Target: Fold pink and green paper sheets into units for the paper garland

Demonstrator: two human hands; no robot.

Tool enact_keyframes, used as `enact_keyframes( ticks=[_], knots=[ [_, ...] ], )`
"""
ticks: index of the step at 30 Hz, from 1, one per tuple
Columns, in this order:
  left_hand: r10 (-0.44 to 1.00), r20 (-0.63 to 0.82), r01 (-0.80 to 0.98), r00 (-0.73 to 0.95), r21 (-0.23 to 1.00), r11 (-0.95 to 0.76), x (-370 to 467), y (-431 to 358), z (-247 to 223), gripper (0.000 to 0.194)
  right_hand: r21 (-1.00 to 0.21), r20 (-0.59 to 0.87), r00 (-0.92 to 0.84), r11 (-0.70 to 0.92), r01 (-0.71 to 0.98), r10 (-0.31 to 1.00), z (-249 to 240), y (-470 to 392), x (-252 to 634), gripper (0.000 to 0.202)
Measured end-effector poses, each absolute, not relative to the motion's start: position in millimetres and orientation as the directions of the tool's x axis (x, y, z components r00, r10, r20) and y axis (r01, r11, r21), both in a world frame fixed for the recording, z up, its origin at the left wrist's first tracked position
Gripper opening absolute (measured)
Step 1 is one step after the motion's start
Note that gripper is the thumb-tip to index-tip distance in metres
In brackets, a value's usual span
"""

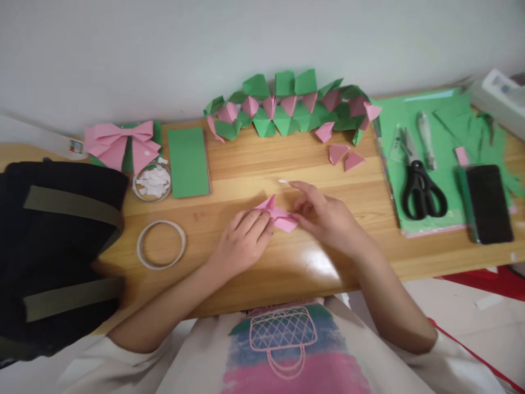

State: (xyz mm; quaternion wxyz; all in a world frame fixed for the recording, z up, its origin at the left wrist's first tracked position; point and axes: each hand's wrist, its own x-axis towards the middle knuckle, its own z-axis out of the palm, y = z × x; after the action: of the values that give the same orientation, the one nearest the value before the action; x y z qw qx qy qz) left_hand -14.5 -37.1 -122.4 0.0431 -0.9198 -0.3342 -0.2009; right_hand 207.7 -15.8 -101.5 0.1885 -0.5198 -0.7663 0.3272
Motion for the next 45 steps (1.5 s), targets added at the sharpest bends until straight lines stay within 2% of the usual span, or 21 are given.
enact_keyframes(
  ticks=[4, 7, 10, 14, 19, 24, 28, 31, 40, 45],
  knots=[
    [0.614, 0.378, 0.657, 0.692, 0.021, -0.754, -12, -41, -123, 0.017, -0.756, -0.019, -0.277, 0.168, 0.633, 0.961, -98, -21, 212, 0.049],
    [0.635, 0.347, 0.674, 0.69, 0.011, -0.738, -9, -43, -123, 0.018, -0.759, 0.087, -0.252, 0.228, 0.61, 0.964, -98, -32, 209, 0.049],
    [0.662, 0.319, 0.698, 0.678, 0.003, -0.716, -5, -49, -120, 0.021, -0.636, 0.186, -0.32, 0.362, 0.682, 0.929, -103, -41, 202, 0.051],
    [0.708, 0.291, 0.74, 0.643, 0.0, -0.672, 5, -62, -115, 0.023, -0.546, 0.243, -0.298, 0.384, 0.745, 0.923, -115, -42, 197, 0.047],
    [0.73, 0.302, 0.762, 0.613, 0.02, -0.647, 19, -83, -112, 0.025, -0.516, 0.272, -0.294, 0.397, 0.759, 0.916, -122, -40, 201, 0.05],
    [0.694, 0.417, 0.744, 0.587, 0.061, -0.665, 16, -91, -108, 0.019, -0.516, 0.297, -0.315, 0.429, 0.741, 0.901, -126, -41, 204, 0.049],
    [0.732, 0.469, 0.795, 0.495, 0.094, -0.599, 7, -82, -107, 0.026, -0.524, 0.313, -0.325, 0.448, 0.724, 0.892, -128, -44, 203, 0.049],
    [0.757, 0.442, 0.805, 0.481, 0.121, -0.581, 4, -74, -109, 0.024, -0.534, 0.317, -0.327, 0.452, 0.714, 0.89, -128, -48, 203, 0.049],
    [0.717, 0.326, 0.705, 0.616, 0.177, -0.687, 10, -73, -112, 0.024, -0.564, 0.312, -0.299, 0.429, 0.705, 0.902, -129, -55, 207, 0.049],
    [0.725, 0.282, 0.686, 0.628, 0.239, -0.687, 10, -71, -110, 0.027, -0.568, 0.311, -0.316, 0.442, 0.695, 0.896, -130, -54, 206, 0.051]
  ],
)
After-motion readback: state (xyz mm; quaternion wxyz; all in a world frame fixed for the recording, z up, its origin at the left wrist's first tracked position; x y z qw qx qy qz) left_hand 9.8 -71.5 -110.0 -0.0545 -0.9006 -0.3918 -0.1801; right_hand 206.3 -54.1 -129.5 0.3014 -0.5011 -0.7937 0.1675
